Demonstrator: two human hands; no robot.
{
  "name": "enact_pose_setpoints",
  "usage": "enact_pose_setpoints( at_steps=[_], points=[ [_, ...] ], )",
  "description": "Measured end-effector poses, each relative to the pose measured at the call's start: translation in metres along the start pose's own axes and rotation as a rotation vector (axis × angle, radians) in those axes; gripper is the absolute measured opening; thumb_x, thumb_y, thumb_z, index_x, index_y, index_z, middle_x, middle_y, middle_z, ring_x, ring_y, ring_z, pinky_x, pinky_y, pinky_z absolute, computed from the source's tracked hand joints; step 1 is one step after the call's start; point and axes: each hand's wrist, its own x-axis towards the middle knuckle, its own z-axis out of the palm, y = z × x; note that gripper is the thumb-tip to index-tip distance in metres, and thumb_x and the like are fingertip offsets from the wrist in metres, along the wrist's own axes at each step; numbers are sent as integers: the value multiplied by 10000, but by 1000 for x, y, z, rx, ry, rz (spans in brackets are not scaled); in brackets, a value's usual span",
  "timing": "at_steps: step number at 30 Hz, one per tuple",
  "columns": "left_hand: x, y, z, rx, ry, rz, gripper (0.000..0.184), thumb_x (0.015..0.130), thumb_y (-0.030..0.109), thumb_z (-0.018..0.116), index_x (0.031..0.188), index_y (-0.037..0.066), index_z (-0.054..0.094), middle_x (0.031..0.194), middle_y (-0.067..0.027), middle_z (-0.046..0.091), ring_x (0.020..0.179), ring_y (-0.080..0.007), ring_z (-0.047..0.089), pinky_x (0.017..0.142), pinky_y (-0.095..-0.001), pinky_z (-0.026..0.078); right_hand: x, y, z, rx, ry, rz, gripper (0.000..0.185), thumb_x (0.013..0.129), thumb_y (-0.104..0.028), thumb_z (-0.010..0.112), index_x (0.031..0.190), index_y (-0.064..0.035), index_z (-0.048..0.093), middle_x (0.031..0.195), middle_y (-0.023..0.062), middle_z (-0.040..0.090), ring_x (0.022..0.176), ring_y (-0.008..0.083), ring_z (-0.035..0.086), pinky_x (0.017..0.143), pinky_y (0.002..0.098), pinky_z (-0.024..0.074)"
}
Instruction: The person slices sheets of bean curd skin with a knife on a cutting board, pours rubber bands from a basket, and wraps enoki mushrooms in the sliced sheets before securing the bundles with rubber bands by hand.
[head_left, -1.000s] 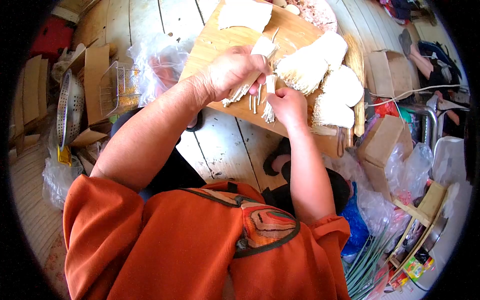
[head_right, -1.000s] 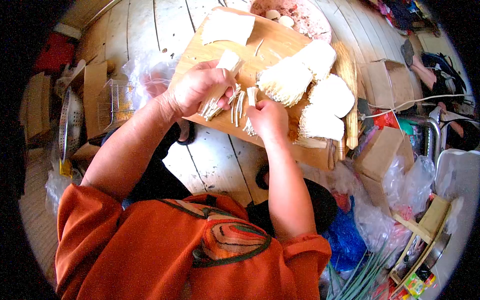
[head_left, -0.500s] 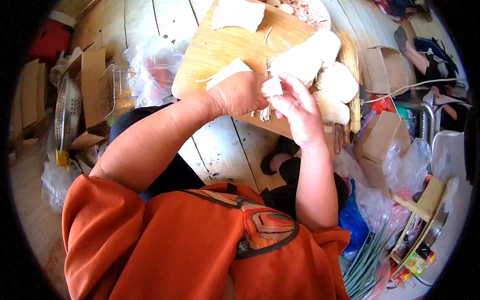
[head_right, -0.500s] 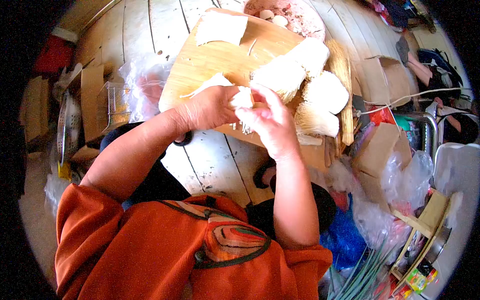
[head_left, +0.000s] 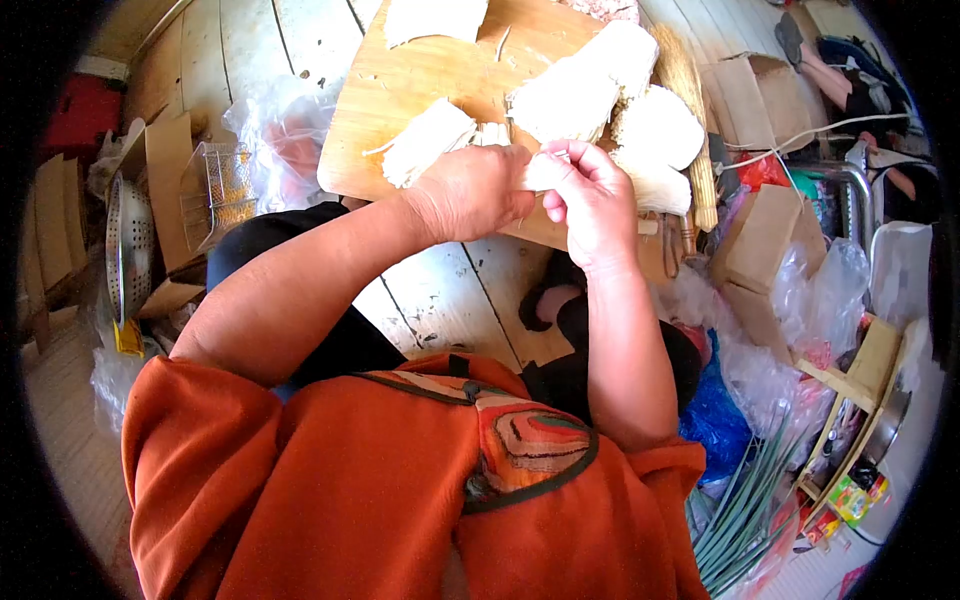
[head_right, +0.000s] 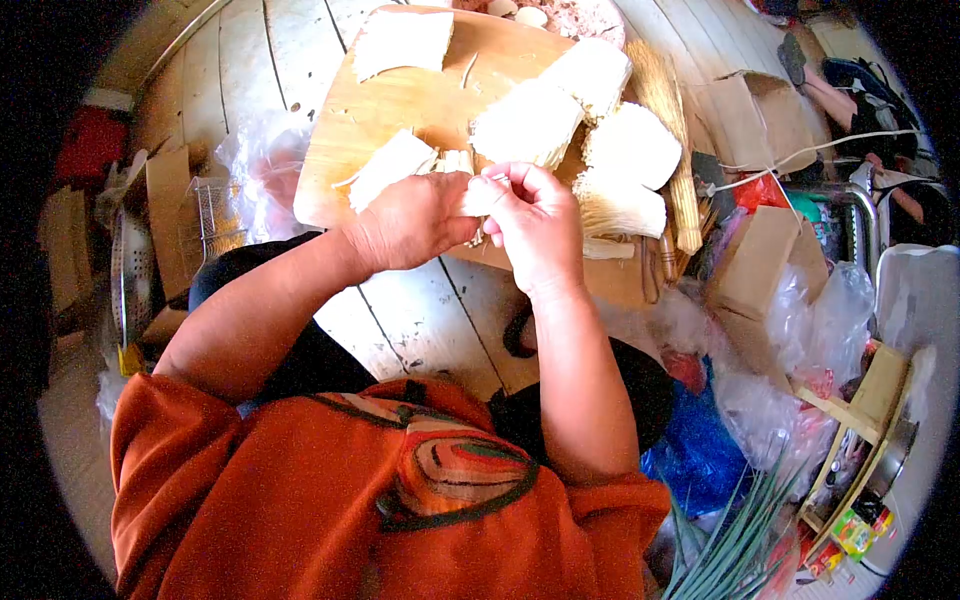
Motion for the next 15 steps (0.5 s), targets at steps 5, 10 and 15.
enact_pose_setpoints(
  at_steps=[5,10,15],
  points=[
    [0,3,-15,-643,-126,-157,343,885,307,642,1082,30,603,837,-69,634,773,-154,577,718,-303,469,1,-18,-12,252,-14,70,325,900,-208,632,1138,7,580,883,61,634,537,73,545,423,189,406],
    [1,-2,-14,-1198,-103,-168,294,850,246,664,1040,28,617,835,-41,627,754,-137,580,680,-281,481,-7,-11,-3,64,23,31,188,847,-125,684,980,-16,607,756,22,606,501,66,521,400,188,363],
    [4,-6,-14,-1312,-97,-265,233,827,190,646,981,18,613,792,-56,618,693,-158,593,613,-287,502,-10,-3,11,-6,29,-102,65,872,-74,633,898,-14,629,717,11,608,511,66,518,446,205,404]
  ],
)
